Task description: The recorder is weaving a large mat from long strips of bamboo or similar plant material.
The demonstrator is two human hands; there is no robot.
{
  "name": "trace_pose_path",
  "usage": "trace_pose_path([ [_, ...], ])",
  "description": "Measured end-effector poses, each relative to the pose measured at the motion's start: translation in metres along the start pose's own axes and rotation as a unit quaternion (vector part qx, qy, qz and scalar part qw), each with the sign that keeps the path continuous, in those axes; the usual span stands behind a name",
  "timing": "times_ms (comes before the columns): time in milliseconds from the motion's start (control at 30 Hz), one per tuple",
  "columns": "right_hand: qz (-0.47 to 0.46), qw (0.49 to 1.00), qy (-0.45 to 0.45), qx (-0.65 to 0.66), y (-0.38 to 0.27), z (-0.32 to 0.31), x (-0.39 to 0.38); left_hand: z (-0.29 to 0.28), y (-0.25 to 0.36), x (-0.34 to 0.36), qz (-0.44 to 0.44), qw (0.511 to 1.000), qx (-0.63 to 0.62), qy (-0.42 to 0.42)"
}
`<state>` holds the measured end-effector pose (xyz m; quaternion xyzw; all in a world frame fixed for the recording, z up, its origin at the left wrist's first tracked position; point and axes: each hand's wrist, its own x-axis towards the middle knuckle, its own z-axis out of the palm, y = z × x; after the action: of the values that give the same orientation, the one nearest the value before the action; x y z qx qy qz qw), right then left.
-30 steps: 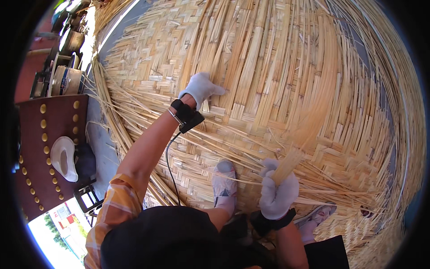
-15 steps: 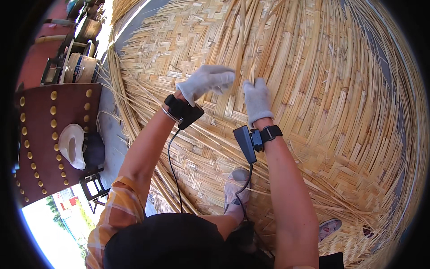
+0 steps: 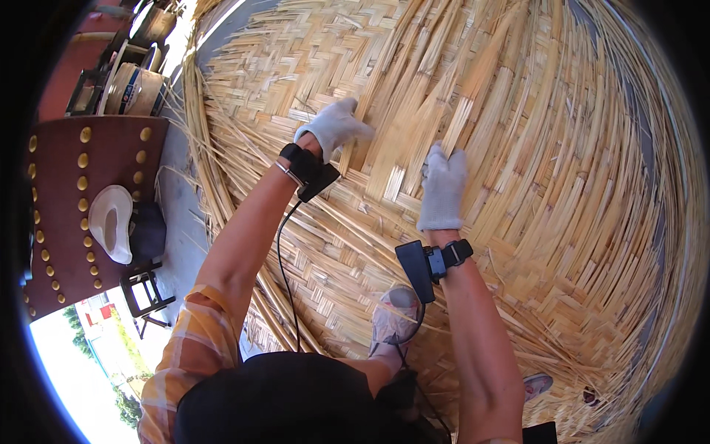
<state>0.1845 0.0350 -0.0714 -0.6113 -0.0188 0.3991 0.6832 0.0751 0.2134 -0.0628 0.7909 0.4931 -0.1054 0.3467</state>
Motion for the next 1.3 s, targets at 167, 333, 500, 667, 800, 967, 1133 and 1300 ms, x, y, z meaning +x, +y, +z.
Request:
trace_pose_path([
  [167, -0.027, 0.999, 0.018, 0.012, 0.005, 0.002, 0.0, -0.003, -0.002, -0.01, 0.059, 0.977, -0.201, -0.044],
  [333, -0.004, 0.999, 0.041, 0.016, 0.007, 0.011, 0.006, -0.006, 0.004, -0.01, 0.206, 0.75, -0.595, -0.204],
  [500, 0.097, 0.989, -0.038, -0.108, 0.007, -0.004, 0.023, -0.002, 0.012, -0.001, 0.107, 0.765, -0.555, -0.308],
  [667, -0.206, 0.803, -0.321, -0.457, 0.006, -0.015, 0.061, -0.006, -0.004, -0.005, 0.207, 0.706, -0.587, -0.337],
  [800, -0.24, 0.604, -0.284, -0.705, 0.001, -0.022, 0.058, -0.017, -0.027, -0.012, 0.175, 0.523, -0.832, 0.061],
  [967, 0.082, 0.793, -0.201, -0.569, -0.009, -0.022, 0.03, -0.021, -0.064, -0.027, -0.005, 0.639, -0.719, 0.272],
  [1133, -0.148, 0.716, -0.229, -0.643, -0.035, -0.033, 0.02, -0.018, -0.083, -0.031, -0.103, 0.675, -0.694, 0.228],
  [1300, -0.144, 0.684, -0.171, -0.694, -0.046, -0.039, 0.016, -0.017, -0.073, -0.039, -0.134, 0.735, -0.648, 0.146],
])
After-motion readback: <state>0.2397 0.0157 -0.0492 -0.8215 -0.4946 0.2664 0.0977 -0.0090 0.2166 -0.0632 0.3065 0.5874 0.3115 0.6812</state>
